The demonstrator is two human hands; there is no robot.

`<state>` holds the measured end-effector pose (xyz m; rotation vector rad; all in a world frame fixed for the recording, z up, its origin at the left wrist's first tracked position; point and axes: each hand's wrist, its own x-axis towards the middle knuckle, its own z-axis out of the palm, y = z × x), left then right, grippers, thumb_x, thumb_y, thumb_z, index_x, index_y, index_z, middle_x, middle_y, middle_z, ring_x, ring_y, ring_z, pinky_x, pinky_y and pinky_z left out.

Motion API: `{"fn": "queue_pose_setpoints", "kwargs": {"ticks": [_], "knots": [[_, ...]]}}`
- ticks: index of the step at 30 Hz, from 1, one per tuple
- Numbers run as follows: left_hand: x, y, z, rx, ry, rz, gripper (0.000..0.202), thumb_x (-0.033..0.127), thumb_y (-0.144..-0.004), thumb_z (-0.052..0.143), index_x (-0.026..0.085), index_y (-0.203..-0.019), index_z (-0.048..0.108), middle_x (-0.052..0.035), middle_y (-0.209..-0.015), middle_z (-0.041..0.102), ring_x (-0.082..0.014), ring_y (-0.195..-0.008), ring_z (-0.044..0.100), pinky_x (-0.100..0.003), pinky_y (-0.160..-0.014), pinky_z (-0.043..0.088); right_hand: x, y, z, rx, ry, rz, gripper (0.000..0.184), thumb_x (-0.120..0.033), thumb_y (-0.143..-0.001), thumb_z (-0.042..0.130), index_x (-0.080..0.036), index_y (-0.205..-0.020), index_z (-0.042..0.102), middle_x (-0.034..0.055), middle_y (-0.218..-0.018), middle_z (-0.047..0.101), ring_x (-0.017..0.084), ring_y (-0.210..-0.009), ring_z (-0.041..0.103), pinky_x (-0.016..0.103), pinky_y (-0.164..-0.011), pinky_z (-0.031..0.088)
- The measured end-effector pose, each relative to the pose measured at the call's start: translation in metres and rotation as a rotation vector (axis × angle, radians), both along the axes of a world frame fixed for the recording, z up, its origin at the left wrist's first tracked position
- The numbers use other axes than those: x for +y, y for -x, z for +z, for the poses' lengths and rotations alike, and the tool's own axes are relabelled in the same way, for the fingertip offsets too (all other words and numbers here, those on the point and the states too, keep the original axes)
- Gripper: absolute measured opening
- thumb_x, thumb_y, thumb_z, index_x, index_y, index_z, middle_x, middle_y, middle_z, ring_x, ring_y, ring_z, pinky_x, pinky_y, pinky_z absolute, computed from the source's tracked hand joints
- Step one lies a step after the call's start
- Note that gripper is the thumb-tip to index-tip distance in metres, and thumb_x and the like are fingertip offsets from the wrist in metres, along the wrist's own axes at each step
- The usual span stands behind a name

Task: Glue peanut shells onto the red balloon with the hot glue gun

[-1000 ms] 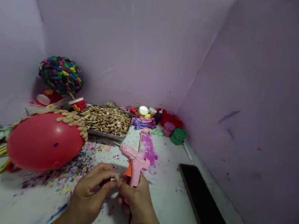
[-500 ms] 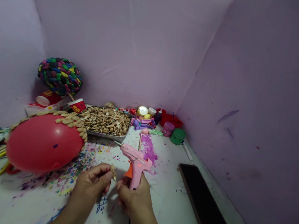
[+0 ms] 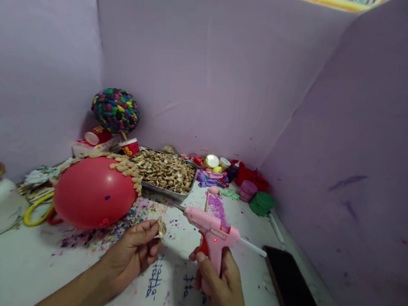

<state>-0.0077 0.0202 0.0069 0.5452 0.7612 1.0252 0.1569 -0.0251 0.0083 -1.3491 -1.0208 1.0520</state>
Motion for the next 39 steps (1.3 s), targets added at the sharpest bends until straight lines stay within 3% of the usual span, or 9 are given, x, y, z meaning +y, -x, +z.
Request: {"fn": "queue_pose_setpoints", "kwargs": {"ticks": [4, 10, 18, 39], "knots": [[0.008, 0.009, 0.0, 0.025, -0.074, 0.052, 0.029, 0.028, -0.059, 0.075, 0.015, -0.067, 0.05, 0.0054, -0.052, 0.045, -0.0046, -0.043, 0.04, -0.016, -0.038, 0.029, -0.002, -0.006, 0.003, 0.025, -0.016, 0.108, 0.039, -0.045, -0.07, 0.06, -0.014, -0.093, 0.06, 0.0051, -0.078, 0.063, 0.01, -0.047, 0.049, 0.023, -0.044, 0.039], [0.016, 0.018, -0.009, 0.05, -0.11, 0.053, 0.028, 0.03, -0.062, 0.073, 0.016, -0.071, 0.05, 0.0046, -0.052, 0.048, -0.0048, -0.044, 0.042, -0.015, -0.039, 0.029, -0.002, -0.013, 0.003, -0.054, 0.017, 0.232, 0.036, -0.047, -0.067, 0.062, -0.014, -0.08, 0.064, -0.0017, -0.054, 0.052, 0.011, -0.045, 0.045, 0.023, -0.044, 0.036], [0.017, 0.018, -0.013, 0.061, -0.165, 0.02, 0.024, 0.03, -0.067, 0.069, 0.016, -0.07, 0.05, 0.0034, -0.053, 0.051, -0.0048, -0.044, 0.043, -0.015, -0.039, 0.028, -0.007, -0.009, 0.011, -0.058, 0.087, 0.308, 0.04, -0.054, -0.063, 0.062, -0.016, -0.071, 0.063, -0.004, -0.046, 0.043, 0.011, -0.042, 0.041, 0.024, -0.043, 0.033], [0.016, 0.017, -0.013, 0.049, -0.155, 0.022, 0.026, 0.03, -0.064, 0.072, 0.015, -0.071, 0.052, 0.003, -0.053, 0.051, -0.0055, -0.045, 0.043, -0.016, -0.039, 0.027, -0.006, -0.007, 0.006, -0.031, 0.116, 0.306, 0.045, -0.058, -0.058, 0.064, -0.015, -0.066, 0.057, -0.0042, -0.048, 0.041, 0.009, -0.041, 0.037, 0.023, -0.041, 0.031]]}}
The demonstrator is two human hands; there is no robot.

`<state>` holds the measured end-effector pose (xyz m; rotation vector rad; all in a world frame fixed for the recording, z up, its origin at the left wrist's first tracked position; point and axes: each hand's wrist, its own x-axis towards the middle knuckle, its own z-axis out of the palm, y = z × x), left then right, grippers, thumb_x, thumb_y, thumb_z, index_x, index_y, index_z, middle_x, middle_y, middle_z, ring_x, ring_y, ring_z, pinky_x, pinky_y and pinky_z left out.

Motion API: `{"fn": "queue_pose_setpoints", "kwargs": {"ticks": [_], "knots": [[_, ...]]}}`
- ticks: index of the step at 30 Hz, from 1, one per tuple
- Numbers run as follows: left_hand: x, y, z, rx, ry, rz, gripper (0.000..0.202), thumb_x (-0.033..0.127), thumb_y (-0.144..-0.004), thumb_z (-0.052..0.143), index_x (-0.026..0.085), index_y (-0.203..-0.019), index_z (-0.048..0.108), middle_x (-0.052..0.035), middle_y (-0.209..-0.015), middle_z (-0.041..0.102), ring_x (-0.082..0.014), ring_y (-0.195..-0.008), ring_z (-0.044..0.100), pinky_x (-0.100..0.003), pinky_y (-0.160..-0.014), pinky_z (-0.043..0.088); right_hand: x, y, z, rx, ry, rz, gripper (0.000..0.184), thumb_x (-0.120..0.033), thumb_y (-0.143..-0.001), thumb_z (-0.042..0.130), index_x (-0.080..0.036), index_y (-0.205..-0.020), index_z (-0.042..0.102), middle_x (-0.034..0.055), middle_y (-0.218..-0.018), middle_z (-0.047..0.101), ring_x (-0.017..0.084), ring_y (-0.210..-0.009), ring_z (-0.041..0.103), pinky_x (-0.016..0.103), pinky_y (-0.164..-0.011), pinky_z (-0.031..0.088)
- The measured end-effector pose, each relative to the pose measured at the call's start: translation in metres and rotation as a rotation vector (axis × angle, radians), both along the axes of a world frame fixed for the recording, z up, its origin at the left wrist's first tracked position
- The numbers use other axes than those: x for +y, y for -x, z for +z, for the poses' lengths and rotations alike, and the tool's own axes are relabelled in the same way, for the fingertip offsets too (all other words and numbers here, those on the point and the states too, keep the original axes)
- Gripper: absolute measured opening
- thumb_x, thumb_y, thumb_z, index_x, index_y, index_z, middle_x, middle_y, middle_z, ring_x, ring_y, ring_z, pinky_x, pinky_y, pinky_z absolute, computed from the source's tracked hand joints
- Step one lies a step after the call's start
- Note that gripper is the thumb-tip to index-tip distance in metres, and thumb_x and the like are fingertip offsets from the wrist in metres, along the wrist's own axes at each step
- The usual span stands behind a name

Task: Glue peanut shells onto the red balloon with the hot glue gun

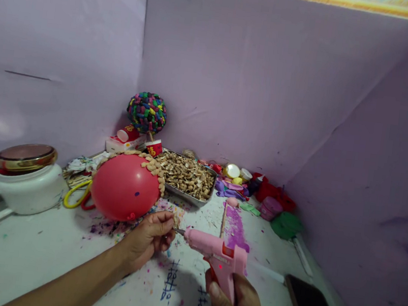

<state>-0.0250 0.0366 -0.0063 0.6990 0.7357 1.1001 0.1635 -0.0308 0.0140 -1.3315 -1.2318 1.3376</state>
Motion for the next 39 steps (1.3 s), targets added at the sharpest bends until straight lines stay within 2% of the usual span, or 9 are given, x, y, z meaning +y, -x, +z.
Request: {"fn": "queue_pose_setpoints", "kwargs": {"ticks": [10, 20, 39], "knots": [[0.0015, 0.0012, -0.0006, 0.005, 0.007, 0.023, 0.024, 0.028, -0.065, 0.071, 0.015, -0.072, 0.052, 0.0034, -0.055, 0.051, -0.0052, -0.045, 0.044, -0.015, -0.04, 0.029, -0.0012, -0.0018, -0.0027, -0.018, 0.015, -0.052, 0.045, -0.058, -0.057, 0.066, -0.014, -0.068, 0.06, -0.0043, -0.047, 0.04, 0.01, -0.042, 0.037, 0.023, -0.042, 0.031], [-0.0001, 0.0012, 0.0021, 0.011, 0.002, 0.021, 0.023, 0.028, -0.066, 0.07, 0.015, -0.074, 0.053, 0.0028, -0.057, 0.052, -0.0049, -0.046, 0.045, -0.015, -0.04, 0.029, -0.0013, -0.0009, 0.0062, -0.014, 0.013, -0.051, 0.042, -0.056, -0.057, 0.066, -0.016, -0.064, 0.058, -0.0046, -0.049, 0.039, 0.01, -0.044, 0.037, 0.023, -0.042, 0.031], [0.0003, 0.0019, 0.0005, 0.007, 0.006, 0.021, 0.022, 0.027, -0.066, 0.071, 0.013, -0.074, 0.056, 0.0024, -0.057, 0.052, -0.0045, -0.047, 0.046, -0.014, -0.04, 0.03, 0.0, -0.0037, -0.0007, -0.028, 0.002, -0.081, 0.041, -0.055, -0.057, 0.068, -0.016, -0.066, 0.061, -0.0032, -0.05, 0.044, 0.011, -0.045, 0.039, 0.023, -0.043, 0.034]]}}
